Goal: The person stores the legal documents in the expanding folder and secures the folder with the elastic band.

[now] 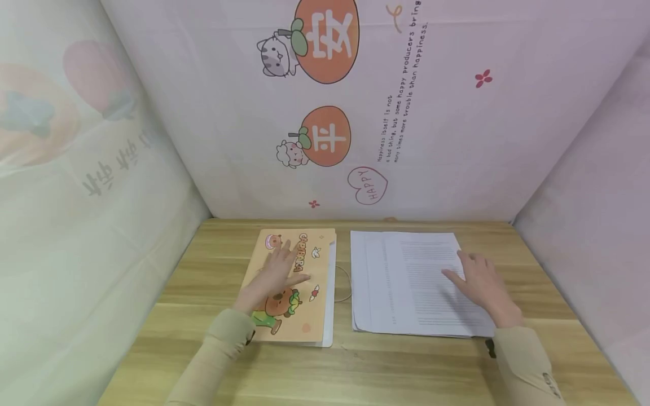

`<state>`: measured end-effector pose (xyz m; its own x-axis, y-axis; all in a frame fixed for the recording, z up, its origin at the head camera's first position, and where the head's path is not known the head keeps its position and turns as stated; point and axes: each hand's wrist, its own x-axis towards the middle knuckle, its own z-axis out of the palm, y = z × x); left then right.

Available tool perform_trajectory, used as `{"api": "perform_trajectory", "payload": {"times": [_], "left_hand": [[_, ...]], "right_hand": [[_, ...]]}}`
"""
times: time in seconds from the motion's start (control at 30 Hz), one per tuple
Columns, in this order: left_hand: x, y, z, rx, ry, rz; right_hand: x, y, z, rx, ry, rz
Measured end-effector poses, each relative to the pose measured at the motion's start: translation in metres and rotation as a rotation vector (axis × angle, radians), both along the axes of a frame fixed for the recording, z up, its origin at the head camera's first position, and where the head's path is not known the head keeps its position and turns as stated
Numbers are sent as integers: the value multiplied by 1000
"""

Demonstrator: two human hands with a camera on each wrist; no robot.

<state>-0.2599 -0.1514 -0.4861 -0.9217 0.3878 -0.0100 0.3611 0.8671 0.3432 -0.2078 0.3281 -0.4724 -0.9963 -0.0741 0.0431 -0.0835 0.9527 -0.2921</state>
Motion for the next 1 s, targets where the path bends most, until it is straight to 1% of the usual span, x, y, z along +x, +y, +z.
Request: {"api": "perform_trajectory", "payload": {"times": [0.07,0.13,0.27,0.47,0.53,0.7,0.87,1.0], "left_hand": [[0,2,-2,22,-14,-14],[2,5,-2,51,-31,-26],[7,7,-2,94,-61,-31],[11,9,-8,88,-51,-31],[12,10,-11,103,-45,-32],[13,13,-18,113,-17,-59],[14,18,-23,113,-2,-72],[15,21,-24,116,-12,-65]], "right_hand": [[0,2,-1,-8,-7,3],[1,3,-3,-21,-11,5],[1,7,-6,-51,-15,14],[0,12,-11,-88,-33,7],[-1,14,-13,-99,-48,-4],[-4,18,-18,-122,-69,-26],[-4,19,-17,-133,-79,-38],[-4,21,-16,-125,-87,-55]]}}
